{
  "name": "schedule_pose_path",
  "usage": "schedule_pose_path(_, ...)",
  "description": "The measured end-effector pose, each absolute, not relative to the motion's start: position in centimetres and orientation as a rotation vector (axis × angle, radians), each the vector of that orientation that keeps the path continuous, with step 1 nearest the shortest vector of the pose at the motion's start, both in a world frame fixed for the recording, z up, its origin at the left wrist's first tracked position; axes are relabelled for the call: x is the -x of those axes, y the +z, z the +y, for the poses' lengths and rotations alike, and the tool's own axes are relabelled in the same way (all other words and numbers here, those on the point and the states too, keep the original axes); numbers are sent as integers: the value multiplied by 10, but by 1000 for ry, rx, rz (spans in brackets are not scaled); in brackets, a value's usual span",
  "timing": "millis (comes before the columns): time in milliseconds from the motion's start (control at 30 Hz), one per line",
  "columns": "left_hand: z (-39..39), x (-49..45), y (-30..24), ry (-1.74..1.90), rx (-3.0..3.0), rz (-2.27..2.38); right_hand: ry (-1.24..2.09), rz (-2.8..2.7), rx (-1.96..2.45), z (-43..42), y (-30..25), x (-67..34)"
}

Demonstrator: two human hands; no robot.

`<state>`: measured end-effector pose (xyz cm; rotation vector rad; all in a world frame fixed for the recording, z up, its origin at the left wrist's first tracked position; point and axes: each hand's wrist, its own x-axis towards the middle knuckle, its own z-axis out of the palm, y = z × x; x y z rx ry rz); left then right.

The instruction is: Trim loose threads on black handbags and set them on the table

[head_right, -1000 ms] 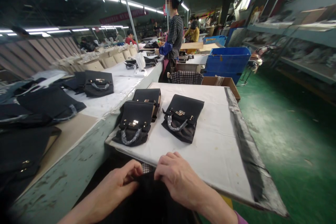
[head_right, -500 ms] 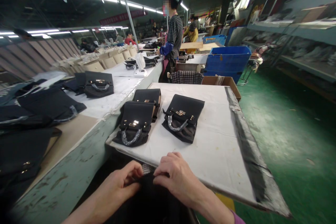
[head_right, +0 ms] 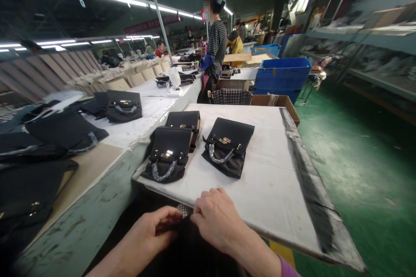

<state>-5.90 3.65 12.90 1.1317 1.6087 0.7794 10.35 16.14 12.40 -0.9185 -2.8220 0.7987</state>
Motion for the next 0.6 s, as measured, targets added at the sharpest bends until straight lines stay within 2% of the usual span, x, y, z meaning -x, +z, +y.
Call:
schedule_pose_path(333,34,61,127,810,-1105,1586,782,-2640,1046,166,112,-106)
schedule_pose_path(400,33,65,124,831,-1097,1551,960,-2582,907,170,110,-107)
schedule_pose_path(533,36,70,126,744,-1141,1622,1557,-2551,729,173,105,-105)
schedule_pose_path(600,40,70,130,651,-1269,1717,1611,-2513,778,172,103,-102)
